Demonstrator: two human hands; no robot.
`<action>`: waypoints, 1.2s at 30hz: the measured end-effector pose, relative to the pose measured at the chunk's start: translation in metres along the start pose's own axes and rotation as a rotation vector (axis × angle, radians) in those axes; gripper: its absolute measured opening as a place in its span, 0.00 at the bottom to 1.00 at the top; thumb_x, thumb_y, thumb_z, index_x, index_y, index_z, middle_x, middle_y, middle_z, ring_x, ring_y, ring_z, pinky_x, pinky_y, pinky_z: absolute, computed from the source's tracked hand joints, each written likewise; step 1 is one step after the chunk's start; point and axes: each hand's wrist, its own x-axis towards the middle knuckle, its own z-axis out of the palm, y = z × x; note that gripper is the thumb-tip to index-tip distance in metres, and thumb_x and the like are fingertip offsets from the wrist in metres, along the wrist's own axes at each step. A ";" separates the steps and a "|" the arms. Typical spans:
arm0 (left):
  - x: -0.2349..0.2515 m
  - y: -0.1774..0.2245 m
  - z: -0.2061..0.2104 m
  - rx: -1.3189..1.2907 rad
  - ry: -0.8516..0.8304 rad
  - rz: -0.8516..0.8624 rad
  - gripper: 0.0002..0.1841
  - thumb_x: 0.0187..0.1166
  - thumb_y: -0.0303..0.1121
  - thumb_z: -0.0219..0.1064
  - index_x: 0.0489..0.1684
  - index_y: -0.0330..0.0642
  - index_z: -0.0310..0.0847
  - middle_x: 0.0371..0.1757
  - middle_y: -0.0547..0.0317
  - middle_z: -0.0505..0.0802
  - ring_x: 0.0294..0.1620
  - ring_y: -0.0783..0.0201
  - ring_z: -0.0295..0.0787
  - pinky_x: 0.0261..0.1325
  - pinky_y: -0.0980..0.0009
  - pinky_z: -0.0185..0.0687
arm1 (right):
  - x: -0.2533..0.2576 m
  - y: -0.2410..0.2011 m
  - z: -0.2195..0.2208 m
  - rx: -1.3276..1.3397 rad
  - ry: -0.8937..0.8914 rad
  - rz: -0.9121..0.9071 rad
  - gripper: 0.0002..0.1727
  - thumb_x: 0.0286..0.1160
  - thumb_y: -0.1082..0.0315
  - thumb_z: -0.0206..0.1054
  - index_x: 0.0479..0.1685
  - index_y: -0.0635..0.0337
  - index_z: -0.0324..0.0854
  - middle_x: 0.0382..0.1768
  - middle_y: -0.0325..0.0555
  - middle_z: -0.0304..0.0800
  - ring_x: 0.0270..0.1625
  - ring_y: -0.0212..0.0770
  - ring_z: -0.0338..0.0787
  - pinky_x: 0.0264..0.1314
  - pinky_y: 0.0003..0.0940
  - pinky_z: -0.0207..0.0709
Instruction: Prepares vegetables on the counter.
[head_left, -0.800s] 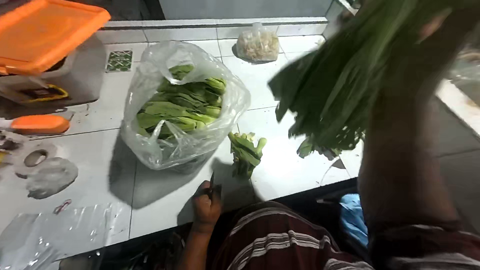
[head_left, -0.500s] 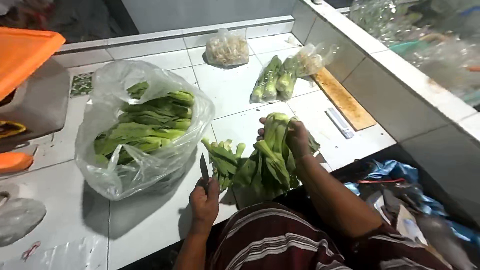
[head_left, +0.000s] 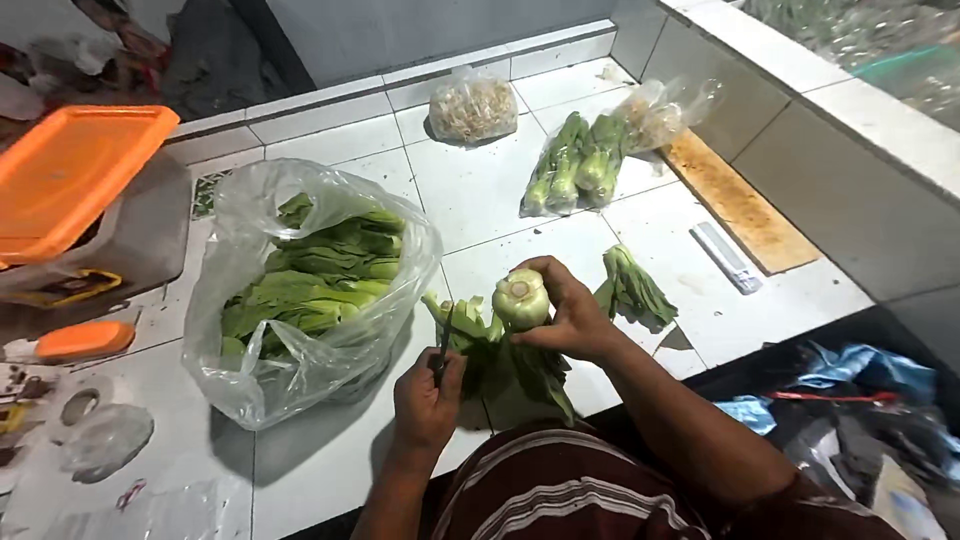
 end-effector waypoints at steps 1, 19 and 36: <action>0.004 0.003 -0.002 0.049 0.001 0.024 0.20 0.89 0.50 0.59 0.41 0.41 0.84 0.26 0.68 0.84 0.23 0.79 0.78 0.27 0.80 0.78 | 0.001 0.001 0.002 -0.050 -0.003 0.012 0.44 0.44 0.67 0.90 0.70 0.55 0.73 0.55 0.42 0.90 0.56 0.38 0.92 0.59 0.40 0.92; 0.032 0.012 0.003 0.422 -0.119 0.263 0.21 0.89 0.47 0.54 0.36 0.41 0.84 0.30 0.56 0.87 0.29 0.62 0.86 0.32 0.63 0.84 | 0.006 0.007 -0.001 -0.314 -0.111 0.139 0.39 0.46 0.58 0.87 0.66 0.51 0.76 0.46 0.36 0.92 0.46 0.30 0.92 0.49 0.36 0.92; 0.030 0.007 0.008 0.534 -0.294 0.335 0.15 0.84 0.40 0.57 0.27 0.43 0.79 0.26 0.56 0.83 0.23 0.58 0.83 0.21 0.61 0.78 | -0.020 0.026 0.003 -0.443 -0.117 0.012 0.39 0.46 0.54 0.87 0.64 0.56 0.77 0.44 0.40 0.91 0.44 0.33 0.92 0.47 0.39 0.91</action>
